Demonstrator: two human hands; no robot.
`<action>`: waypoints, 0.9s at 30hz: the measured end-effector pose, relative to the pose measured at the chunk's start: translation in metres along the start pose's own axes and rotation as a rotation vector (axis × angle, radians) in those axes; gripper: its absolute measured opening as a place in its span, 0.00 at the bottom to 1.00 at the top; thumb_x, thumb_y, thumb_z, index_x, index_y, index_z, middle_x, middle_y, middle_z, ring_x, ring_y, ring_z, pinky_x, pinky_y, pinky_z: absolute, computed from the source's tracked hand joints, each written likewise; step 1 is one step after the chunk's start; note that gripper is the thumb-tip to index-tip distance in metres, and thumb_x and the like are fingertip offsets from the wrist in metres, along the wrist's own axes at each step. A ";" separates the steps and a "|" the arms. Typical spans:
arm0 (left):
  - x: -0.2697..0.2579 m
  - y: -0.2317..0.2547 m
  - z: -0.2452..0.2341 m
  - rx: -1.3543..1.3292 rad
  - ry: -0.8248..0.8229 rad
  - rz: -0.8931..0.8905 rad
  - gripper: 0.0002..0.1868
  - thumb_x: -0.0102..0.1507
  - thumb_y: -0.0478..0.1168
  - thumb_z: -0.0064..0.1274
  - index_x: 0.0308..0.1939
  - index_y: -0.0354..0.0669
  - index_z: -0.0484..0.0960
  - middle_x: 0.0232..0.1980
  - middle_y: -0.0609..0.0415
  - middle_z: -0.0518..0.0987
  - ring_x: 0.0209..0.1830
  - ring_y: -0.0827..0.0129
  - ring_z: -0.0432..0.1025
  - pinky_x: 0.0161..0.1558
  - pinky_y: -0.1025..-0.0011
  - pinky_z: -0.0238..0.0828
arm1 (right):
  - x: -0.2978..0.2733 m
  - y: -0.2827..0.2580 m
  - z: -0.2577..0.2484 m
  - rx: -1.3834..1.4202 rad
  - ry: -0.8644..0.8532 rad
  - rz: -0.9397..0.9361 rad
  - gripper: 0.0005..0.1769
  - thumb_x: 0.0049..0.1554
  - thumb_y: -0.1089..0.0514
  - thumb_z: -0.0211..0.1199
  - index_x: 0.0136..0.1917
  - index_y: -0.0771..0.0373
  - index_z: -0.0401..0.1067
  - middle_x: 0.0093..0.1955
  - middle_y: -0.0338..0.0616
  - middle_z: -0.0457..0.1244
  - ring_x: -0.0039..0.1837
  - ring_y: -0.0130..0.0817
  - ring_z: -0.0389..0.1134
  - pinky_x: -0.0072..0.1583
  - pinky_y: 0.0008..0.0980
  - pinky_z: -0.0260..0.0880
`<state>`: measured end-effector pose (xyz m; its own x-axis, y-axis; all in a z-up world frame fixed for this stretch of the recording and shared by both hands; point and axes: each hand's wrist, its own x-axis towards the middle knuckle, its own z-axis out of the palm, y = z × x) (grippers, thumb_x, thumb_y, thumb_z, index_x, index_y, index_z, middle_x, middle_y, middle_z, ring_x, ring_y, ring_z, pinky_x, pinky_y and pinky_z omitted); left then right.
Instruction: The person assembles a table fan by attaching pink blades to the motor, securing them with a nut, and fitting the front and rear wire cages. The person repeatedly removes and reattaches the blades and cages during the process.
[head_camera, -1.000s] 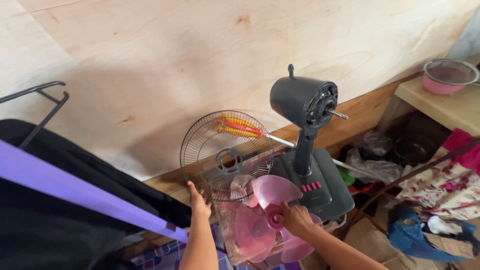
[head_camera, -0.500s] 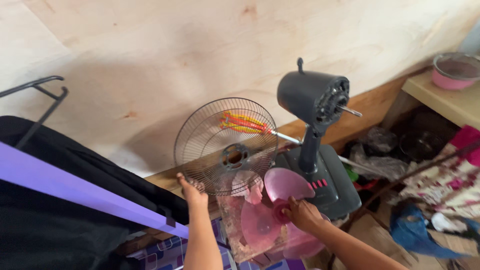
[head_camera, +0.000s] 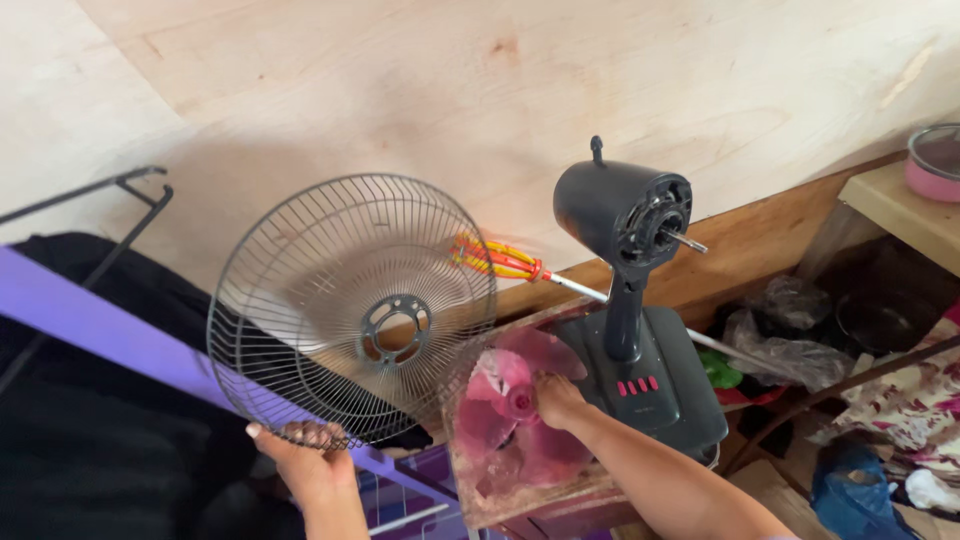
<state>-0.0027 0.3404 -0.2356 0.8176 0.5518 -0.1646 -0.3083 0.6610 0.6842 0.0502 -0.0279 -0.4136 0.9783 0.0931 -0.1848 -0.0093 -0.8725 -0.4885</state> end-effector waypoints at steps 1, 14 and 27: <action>-0.011 0.002 0.001 -0.013 0.001 -0.023 0.37 0.70 0.76 0.35 0.18 0.57 0.54 0.15 0.66 0.53 0.15 0.77 0.50 0.24 0.75 0.50 | -0.004 -0.001 -0.006 -0.003 0.016 -0.012 0.22 0.60 0.55 0.54 0.65 0.63 0.66 0.66 0.58 0.63 0.68 0.56 0.63 0.67 0.50 0.63; -0.091 -0.016 0.060 0.100 -0.064 -0.253 0.35 0.65 0.76 0.39 0.19 0.55 0.61 0.15 0.66 0.57 0.14 0.75 0.53 0.24 0.72 0.55 | -0.091 0.017 -0.144 1.611 -0.219 -0.107 0.23 0.61 0.48 0.55 0.63 0.64 0.69 0.58 0.50 0.69 0.60 0.42 0.71 0.61 0.43 0.71; -0.159 -0.142 0.209 0.075 -0.282 -0.270 0.20 0.66 0.62 0.49 0.31 0.54 0.69 0.20 0.67 0.57 0.16 0.79 0.52 0.20 0.74 0.48 | -0.166 0.124 -0.284 1.609 0.302 -0.235 0.42 0.65 0.23 0.28 0.64 0.60 0.62 0.60 0.51 0.65 0.65 0.46 0.66 0.67 0.51 0.66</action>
<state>0.0123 0.0523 -0.1584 0.9690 0.1951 -0.1517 -0.0361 0.7187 0.6944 -0.0542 -0.2881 -0.2013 0.9898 -0.1157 0.0835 0.1322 0.5239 -0.8414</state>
